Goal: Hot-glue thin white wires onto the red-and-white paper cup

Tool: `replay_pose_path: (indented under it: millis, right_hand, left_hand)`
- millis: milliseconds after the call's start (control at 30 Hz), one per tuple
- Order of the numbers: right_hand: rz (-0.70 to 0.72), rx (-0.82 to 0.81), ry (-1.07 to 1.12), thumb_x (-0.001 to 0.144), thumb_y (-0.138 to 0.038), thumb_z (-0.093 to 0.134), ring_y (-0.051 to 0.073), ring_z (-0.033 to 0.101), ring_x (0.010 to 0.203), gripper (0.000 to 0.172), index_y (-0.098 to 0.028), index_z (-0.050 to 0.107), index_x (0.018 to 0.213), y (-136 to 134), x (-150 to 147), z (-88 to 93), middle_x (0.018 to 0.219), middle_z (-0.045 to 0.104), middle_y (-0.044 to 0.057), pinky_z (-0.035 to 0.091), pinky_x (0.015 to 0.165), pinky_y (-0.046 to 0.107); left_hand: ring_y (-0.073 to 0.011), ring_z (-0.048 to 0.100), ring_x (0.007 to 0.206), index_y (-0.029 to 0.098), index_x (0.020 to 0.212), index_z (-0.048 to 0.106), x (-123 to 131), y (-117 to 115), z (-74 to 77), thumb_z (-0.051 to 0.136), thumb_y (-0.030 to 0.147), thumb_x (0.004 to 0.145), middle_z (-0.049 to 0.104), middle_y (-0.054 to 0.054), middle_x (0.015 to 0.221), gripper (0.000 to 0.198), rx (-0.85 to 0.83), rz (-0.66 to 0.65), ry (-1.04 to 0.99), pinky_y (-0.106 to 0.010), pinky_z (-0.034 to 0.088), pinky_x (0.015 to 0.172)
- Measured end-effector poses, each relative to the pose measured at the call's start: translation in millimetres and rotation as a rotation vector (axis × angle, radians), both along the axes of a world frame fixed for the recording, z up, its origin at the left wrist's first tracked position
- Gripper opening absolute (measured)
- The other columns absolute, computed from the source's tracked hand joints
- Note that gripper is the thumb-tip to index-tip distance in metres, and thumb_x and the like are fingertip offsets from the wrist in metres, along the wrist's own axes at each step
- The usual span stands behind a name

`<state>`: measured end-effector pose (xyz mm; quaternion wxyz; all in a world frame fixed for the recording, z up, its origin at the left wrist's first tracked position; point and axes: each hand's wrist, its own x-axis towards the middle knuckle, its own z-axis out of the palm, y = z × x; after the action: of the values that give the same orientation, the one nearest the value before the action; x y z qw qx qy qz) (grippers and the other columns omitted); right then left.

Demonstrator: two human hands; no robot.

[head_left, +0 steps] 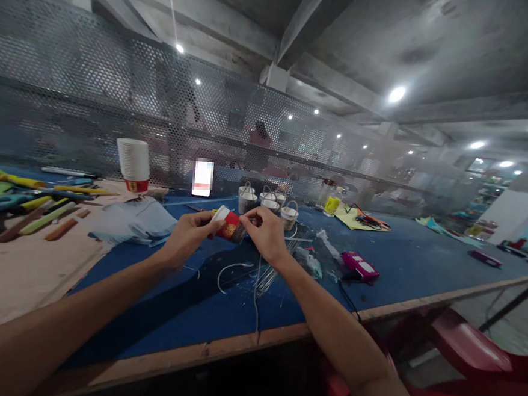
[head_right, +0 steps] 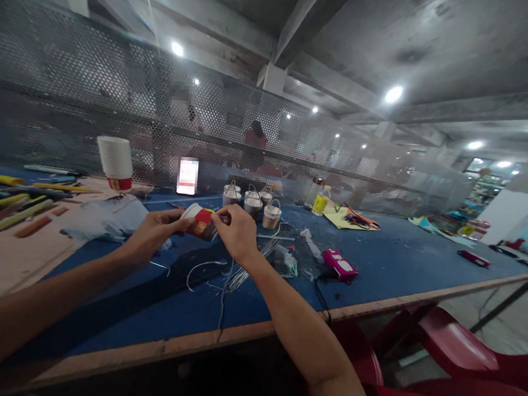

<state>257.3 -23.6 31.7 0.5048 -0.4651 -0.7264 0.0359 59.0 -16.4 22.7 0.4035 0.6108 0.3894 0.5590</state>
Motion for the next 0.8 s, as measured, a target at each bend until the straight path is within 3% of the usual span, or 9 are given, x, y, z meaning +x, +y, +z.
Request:
replay_pose_path:
  millis: [333, 633, 800]
  right_hand:
    - [0.028, -0.128, 0.084, 0.091, -0.031, 0.073, 0.016, 0.065, 0.074, 0.013, -0.022, 0.072, 0.081, 1, 1, 2.2, 0.079, 0.071, 0.0, 0.047, 0.072, 0.028]
    - [0.049, -0.192, 0.13, 0.089, -0.035, 0.073, 0.016, 0.065, 0.076, 0.016, -0.02, 0.073, 0.084, 12, 4, -5.2, 0.079, 0.073, 0.0, 0.049, 0.075, 0.027]
    - [0.121, -0.182, 0.193, 0.099, -0.049, 0.059, 0.015, 0.063, 0.071, 0.034, -0.019, 0.074, 0.095, 19, 10, -11.0, 0.082, 0.07, 0.0, 0.049, 0.072, 0.027]
  left_hand:
    - [-0.0178, 0.051, 0.066, 0.021, 0.076, 0.081, -3, 5, -4.3, 0.077, 0.042, 0.077, 0.067, -0.003, 0.071, 0.022, 0.05, -0.048, 0.085, -0.031, 0.037, 0.062]
    - [-0.0177, 0.053, 0.066, 0.019, 0.077, 0.082, -3, 5, -4.0, 0.08, 0.042, 0.073, 0.071, -0.004, 0.071, 0.023, 0.02, -0.064, 0.061, -0.031, 0.039, 0.064]
    - [-0.019, 0.063, 0.078, 0.02, 0.085, 0.085, -1, 7, -6.2, 0.086, 0.042, 0.071, 0.078, -0.005, 0.084, 0.026, -0.085, -0.094, -0.057, -0.03, 0.048, 0.073]
